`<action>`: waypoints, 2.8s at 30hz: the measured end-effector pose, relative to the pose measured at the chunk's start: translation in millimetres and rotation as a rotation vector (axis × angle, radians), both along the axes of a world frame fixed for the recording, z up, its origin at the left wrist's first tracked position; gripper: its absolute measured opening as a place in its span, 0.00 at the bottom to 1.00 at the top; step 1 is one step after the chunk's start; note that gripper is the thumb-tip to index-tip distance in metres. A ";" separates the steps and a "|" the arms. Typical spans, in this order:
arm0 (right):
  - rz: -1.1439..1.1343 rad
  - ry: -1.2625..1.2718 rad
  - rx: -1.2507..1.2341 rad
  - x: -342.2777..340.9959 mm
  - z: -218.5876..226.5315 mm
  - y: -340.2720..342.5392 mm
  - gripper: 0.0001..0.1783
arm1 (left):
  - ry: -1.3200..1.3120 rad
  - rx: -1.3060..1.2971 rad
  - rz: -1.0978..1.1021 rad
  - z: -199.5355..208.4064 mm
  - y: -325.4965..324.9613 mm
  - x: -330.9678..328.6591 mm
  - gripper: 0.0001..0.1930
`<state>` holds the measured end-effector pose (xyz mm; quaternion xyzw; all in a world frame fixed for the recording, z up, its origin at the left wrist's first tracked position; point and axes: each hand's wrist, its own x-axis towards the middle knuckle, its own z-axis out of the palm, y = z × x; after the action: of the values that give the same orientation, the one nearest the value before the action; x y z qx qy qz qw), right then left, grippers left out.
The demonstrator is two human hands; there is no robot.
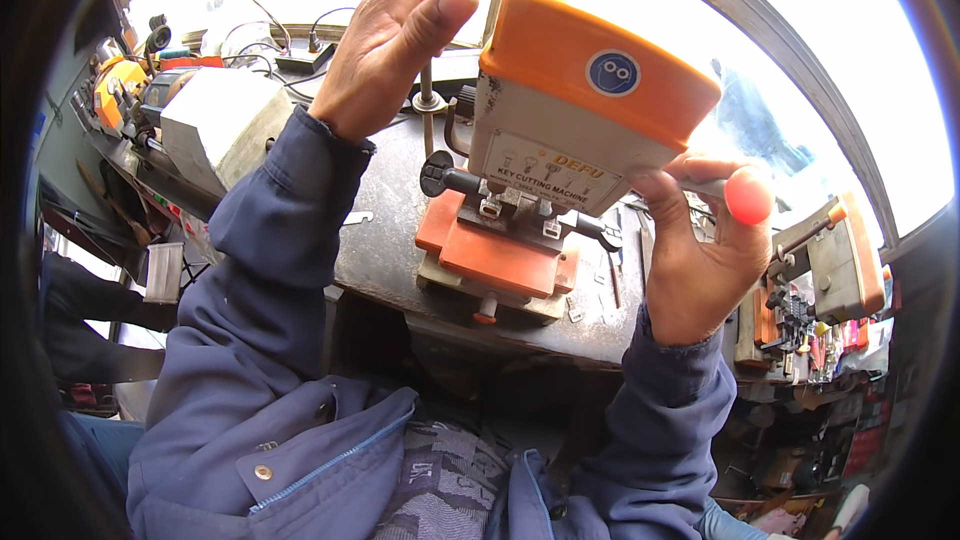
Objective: The person selects a key blank, secures it in a key-cutting machine, and operates the machine to duplicate a key. They then use a file to smooth the edges of the cut key.
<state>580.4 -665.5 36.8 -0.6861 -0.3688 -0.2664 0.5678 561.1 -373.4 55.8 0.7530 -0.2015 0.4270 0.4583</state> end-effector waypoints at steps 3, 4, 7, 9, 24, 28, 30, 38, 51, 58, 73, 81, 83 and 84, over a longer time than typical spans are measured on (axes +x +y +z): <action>-0.070 0.034 0.001 1.7 -0.2 -1.0 0.15 | -0.036 0.051 0.124 -3.2 -7.6 4.3 0.42; -0.069 0.013 0.012 2.7 -1.1 -0.7 0.15 | -0.076 0.107 0.225 -4.1 -9.6 4.7 0.43; -0.063 0.004 0.064 5.0 -3.6 0.5 0.14 | -0.074 0.035 0.152 -6.5 -11.1 -0.1 0.44; -0.058 0.011 0.064 4.7 -3.2 0.4 0.14 | -0.082 0.031 0.089 -4.9 -7.7 -2.9 0.43; -0.108 -0.034 0.011 4.5 -1.0 2.7 0.09 | 0.136 -0.050 -0.072 4.5 -22.3 -25.3 0.38; -0.107 0.025 -0.007 2.7 2.7 -1.7 0.07 | -0.040 -0.015 -0.081 4.6 -8.8 -10.1 0.32; -0.104 0.040 -0.012 1.6 3.5 -3.5 0.07 | -0.002 -0.040 -0.030 2.9 -7.8 -4.9 0.30; -0.119 -0.042 -0.007 6.5 -5.7 1.5 0.13 | -0.001 0.007 -0.046 4.7 -19.6 -15.5 0.36; 0.073 0.066 -0.014 9.4 8.1 -2.0 0.20 | -0.056 0.004 0.116 -1.5 -11.8 -8.1 0.39; -0.062 0.003 0.068 8.1 -4.3 2.6 0.11 | -0.054 0.029 0.144 -0.7 -12.8 -4.7 0.38; -0.165 -0.038 -0.092 4.2 1.1 -0.3 0.14 | 0.018 0.044 0.105 11.0 -35.6 -25.7 0.37; -0.119 -0.025 -0.062 3.5 4.5 -0.8 0.13 | 0.092 -0.070 -0.057 4.4 -17.4 -22.8 0.32; -0.112 -0.021 -0.052 2.2 7.4 -1.5 0.12 | 0.016 -0.045 -0.039 5.7 -12.5 -13.8 0.30; -0.111 -0.010 -0.058 1.2 8.7 -2.3 0.12 | -0.022 -0.032 -0.029 6.6 -11.9 -11.2 0.29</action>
<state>581.7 -667.8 45.5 -0.7203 -0.3407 -0.2898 0.5302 549.9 -385.4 62.4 0.7378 -0.2106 0.4317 0.4744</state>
